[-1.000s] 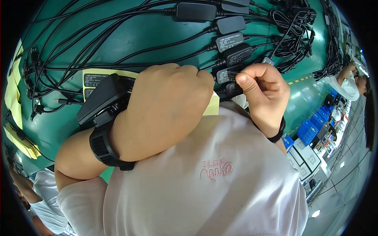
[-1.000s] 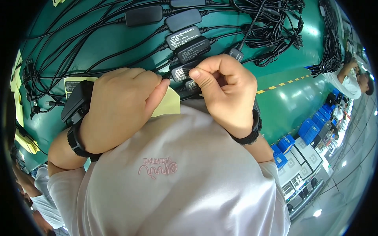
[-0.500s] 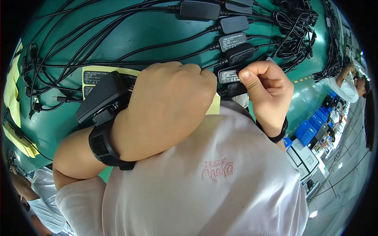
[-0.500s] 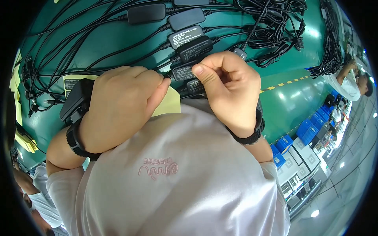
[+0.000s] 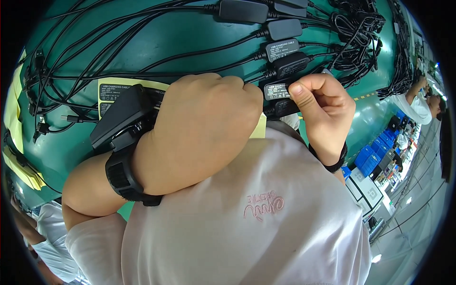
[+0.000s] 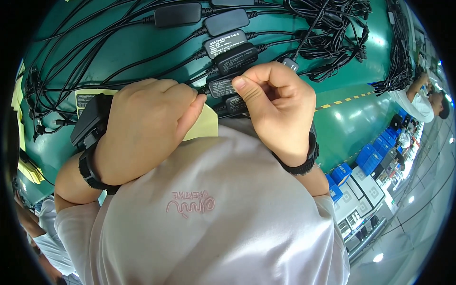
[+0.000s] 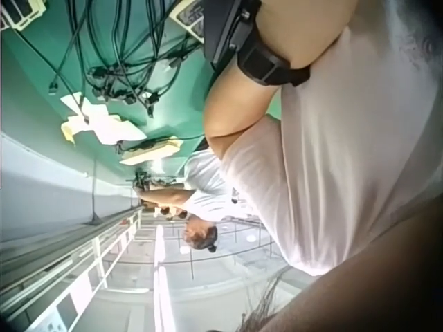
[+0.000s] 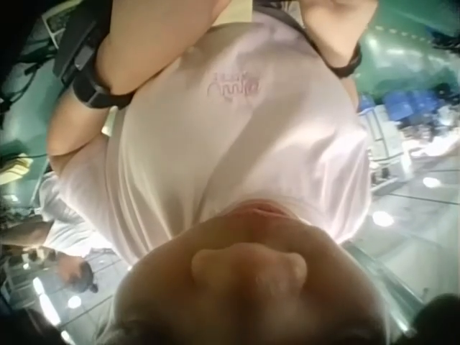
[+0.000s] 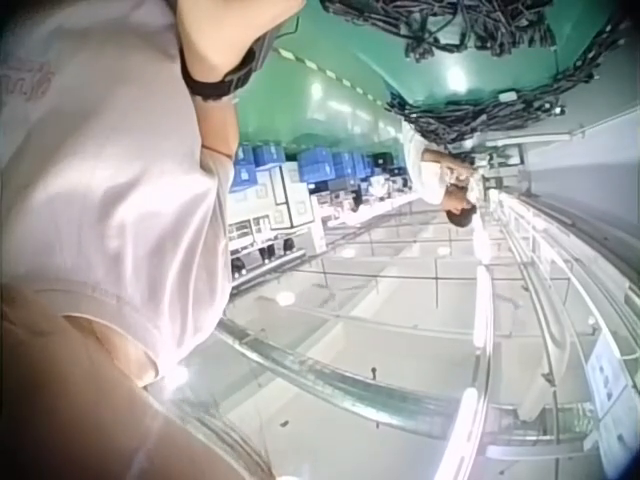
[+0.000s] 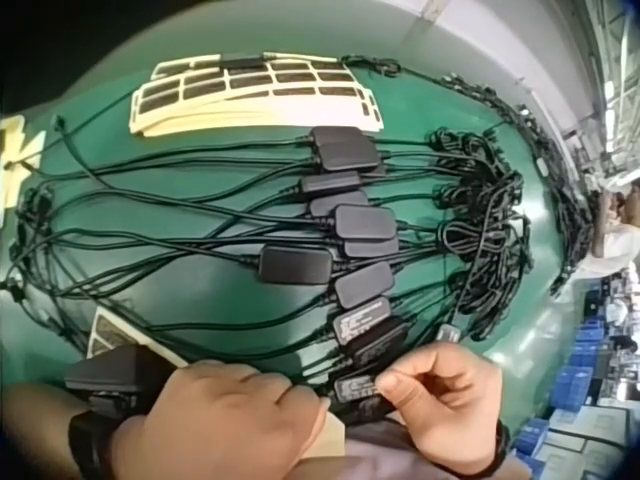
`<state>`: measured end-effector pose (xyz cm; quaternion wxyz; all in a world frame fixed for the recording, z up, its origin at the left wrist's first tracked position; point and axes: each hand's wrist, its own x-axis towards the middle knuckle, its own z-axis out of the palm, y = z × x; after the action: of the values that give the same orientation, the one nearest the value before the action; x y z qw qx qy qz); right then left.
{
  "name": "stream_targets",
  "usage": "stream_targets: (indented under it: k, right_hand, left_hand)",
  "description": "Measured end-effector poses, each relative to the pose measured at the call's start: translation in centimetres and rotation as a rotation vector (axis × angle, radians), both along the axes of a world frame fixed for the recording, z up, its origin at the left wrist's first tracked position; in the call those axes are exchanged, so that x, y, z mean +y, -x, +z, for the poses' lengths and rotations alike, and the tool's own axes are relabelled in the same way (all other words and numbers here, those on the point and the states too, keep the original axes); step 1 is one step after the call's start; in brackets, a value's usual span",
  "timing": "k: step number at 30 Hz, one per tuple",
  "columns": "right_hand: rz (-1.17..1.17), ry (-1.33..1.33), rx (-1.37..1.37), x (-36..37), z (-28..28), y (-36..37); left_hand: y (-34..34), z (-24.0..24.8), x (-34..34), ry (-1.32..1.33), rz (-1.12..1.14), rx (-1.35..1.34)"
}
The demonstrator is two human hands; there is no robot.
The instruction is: Manually applying small adhesive labels to plastic housings on electronic cables.
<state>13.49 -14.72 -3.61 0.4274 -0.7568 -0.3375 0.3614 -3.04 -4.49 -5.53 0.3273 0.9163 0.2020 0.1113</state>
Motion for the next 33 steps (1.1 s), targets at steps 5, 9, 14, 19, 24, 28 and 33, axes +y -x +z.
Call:
stream_targets:
  k: [5,9,14,19,24,28,33]
  right_hand:
    - [0.002,-0.015,-0.007,-0.11,-0.12,0.02]
    - [0.003,-0.009,-0.017,-0.09,-0.15,0.06]
    - [0.014,-0.016,-0.034,-0.15,-0.19,0.09]
    - [0.015,0.01,-0.045,-0.05,0.01,0.16]
    - [0.01,-0.009,-0.058,-0.09,-0.28,0.12]
    - [0.059,0.075,-0.081,-0.31,0.17,0.11]
    - [0.037,-0.003,-0.279,-0.25,-0.64,0.27]
  left_hand:
    - [-0.01,-0.07,-0.04,0.002,-0.002,-0.004]
    - [0.0,-0.07,-0.02,0.004,0.001,0.0]
    - [0.04,-0.06,-0.09,-0.013,0.001,0.014]
    - [0.02,-0.01,-0.04,-0.016,-0.004,0.012]
    - [0.01,0.02,-0.01,-0.005,-0.004,-0.003]
    - [0.01,-0.01,-0.04,-0.009,0.0,0.013]
    - [-0.1,-0.05,-0.03,0.001,-0.002,0.011]
